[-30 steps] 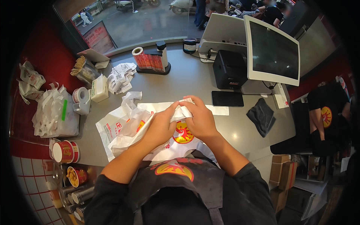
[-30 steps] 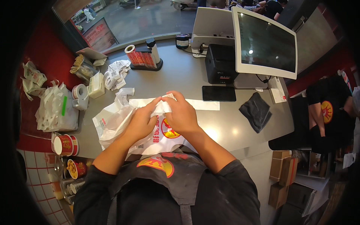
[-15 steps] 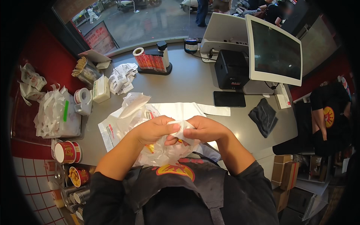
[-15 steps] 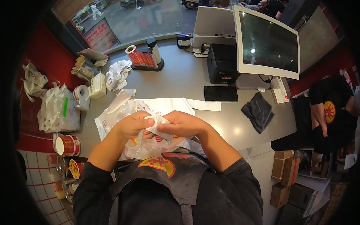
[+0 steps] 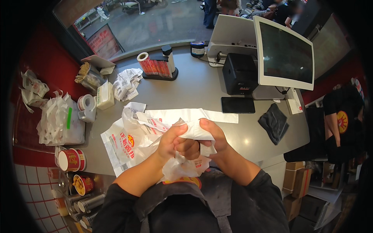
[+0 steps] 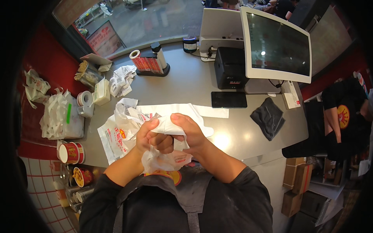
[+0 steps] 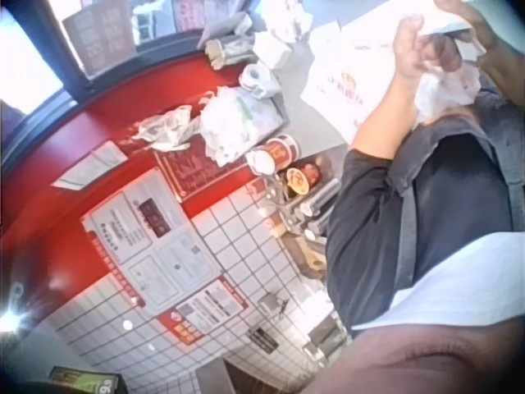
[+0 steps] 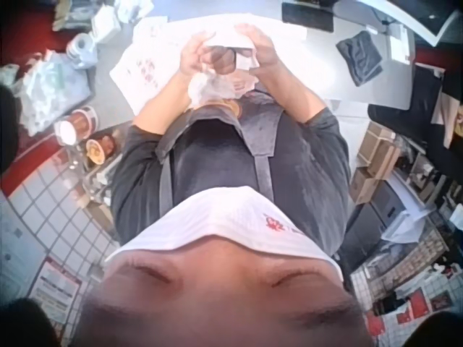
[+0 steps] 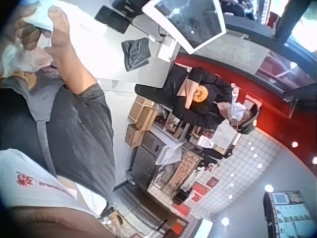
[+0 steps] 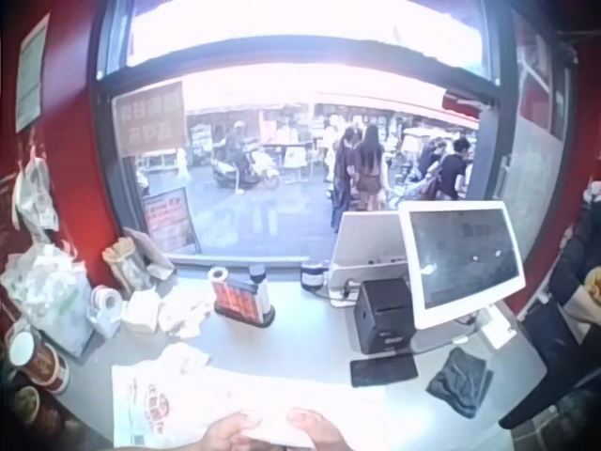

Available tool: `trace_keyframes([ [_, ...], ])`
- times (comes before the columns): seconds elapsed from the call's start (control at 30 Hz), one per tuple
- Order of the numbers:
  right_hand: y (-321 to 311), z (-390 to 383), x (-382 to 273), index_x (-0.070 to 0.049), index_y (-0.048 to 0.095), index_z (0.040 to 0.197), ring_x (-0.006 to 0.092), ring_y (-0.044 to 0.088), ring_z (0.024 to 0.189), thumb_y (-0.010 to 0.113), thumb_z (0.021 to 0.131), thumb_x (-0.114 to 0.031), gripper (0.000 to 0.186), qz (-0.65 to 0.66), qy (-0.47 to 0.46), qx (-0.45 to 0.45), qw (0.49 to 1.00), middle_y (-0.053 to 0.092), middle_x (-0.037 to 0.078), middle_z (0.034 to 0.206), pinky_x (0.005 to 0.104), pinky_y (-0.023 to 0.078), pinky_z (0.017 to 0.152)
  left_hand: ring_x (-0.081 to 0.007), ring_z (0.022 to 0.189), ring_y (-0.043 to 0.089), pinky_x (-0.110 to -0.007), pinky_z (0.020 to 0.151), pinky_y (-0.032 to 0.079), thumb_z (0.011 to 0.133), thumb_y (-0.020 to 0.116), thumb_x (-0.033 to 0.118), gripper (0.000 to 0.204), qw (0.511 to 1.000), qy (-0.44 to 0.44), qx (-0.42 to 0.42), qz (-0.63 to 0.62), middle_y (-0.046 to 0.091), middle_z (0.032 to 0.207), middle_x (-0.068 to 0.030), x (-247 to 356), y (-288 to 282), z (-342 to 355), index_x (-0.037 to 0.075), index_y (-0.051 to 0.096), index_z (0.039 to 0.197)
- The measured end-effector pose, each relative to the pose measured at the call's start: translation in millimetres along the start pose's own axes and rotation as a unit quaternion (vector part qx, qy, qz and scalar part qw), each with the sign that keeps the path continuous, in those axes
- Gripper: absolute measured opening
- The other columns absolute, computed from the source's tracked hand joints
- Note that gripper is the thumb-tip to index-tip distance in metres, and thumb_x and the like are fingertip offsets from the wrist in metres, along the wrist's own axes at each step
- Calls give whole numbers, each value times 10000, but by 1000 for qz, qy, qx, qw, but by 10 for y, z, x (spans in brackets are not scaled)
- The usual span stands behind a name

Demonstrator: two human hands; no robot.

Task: The person folds white plastic bags and places them into a larger branded bag. They repeat this process multiple times, organizing the bags on the counter.

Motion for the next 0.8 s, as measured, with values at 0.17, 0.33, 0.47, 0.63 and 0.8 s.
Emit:
trace_keyframes([
  [0.17,21,-26,-44,-63,549,755,47,355,495,443,894,-304,298,12,-9,24,1000,402,-37,526,196,283,482,-83,330,155,-236,354,200,918,303,325,467,1000,25,10,-9,192,379,51,33,108,20,183,244,477],
  [0.33,127,-43,-23,-101,500,609,61,333,470,408,895,-339,383,142,1,4,990,373,-31,494,213,273,459,-79,332,146,-241,337,182,918,297,310,466,1000,19,4,16,200,380,54,27,123,-39,184,233,474],
  [0.47,331,-33,-155,-133,436,503,88,292,455,295,923,-348,493,197,-17,-102,975,362,-32,454,225,257,433,-91,363,226,-254,372,209,924,320,258,412,967,190,-124,-115,280,403,22,606,285,-62,144,302,528],
  [0.63,198,-49,-458,-92,443,565,93,305,472,292,956,-409,525,-128,-74,-22,989,408,4,503,243,285,463,-106,373,274,-262,387,222,956,325,312,440,974,160,-64,145,372,444,0,808,339,-197,90,441,595],
  [0.8,-172,-106,-503,10,536,1006,133,591,770,451,940,-233,266,-113,-77,8,991,610,83,893,255,470,699,-88,362,291,-244,382,243,955,338,290,388,950,209,-36,228,421,451,-25,1132,418,-428,-27,562,938],
])
Point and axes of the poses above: each hand's wrist, its own z-axis towards the middle knuckle, its own y-axis out of the palm, x = y × z, the point moved 9 cm from there along z, towards the middle knuckle
